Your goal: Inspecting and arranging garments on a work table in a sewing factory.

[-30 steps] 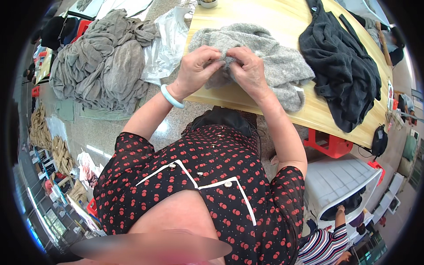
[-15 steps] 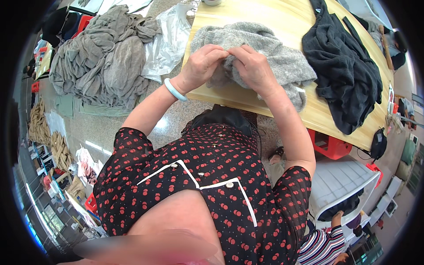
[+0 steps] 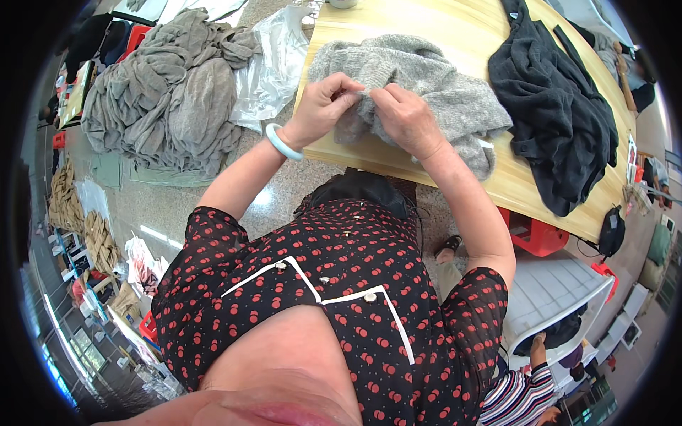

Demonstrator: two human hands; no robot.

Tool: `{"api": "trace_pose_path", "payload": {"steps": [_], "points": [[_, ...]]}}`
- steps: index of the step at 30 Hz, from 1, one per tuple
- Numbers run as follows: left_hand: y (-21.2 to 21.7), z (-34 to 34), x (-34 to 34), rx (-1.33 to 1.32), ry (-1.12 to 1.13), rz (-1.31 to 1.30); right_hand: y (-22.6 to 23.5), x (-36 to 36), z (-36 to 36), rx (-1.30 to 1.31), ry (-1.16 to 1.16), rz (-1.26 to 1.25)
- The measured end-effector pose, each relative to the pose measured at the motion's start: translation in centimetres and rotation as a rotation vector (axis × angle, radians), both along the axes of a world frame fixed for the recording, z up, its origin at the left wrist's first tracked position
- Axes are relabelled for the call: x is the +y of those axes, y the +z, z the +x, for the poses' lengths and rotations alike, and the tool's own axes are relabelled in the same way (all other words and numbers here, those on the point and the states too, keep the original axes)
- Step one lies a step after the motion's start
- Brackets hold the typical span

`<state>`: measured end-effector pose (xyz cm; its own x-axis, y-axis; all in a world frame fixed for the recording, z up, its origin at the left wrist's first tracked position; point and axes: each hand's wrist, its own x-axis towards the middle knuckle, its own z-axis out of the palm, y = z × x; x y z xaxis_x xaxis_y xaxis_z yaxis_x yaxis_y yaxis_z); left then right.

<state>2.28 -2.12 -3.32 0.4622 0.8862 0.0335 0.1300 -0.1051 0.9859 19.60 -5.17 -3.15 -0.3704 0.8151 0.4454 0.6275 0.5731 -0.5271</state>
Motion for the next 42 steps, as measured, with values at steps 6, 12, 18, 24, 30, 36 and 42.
{"api": "trace_pose_path", "payload": {"steps": [6, 12, 18, 24, 30, 36, 42], "points": [[-1.0, 1.9, -2.8, 0.024, 0.356, 0.39, -0.2, -0.3, -1.0, 0.044, -0.07, 0.036], [-1.0, 1.2, -2.6, 0.022, 0.276, 0.438, -0.6, -0.7, -0.8, 0.063, -0.074, 0.041], [-0.6, -0.5, -1.5, 0.061, 0.077, 0.347, 0.2, -0.3, -0.2, -0.024, 0.042, -0.026], [-0.2, 0.8, -2.0, 0.003, 0.256, 0.202, 0.5, 0.3, -1.0, -0.017, -0.024, 0.055], [-0.8, 2.5, -3.8, -0.016, 0.508, 0.308, -0.3, 0.0, -2.5, 0.087, -0.172, 0.121], [-1.8, 0.1, -2.1, 0.022, 0.228, 0.628, -0.1, 0.0, -1.7, 0.17, -0.13, -0.039], [0.7, 0.2, -2.2, -0.12, 0.161, -0.054, 0.0, -0.4, -1.6, 0.223, -0.176, -0.008]]}}
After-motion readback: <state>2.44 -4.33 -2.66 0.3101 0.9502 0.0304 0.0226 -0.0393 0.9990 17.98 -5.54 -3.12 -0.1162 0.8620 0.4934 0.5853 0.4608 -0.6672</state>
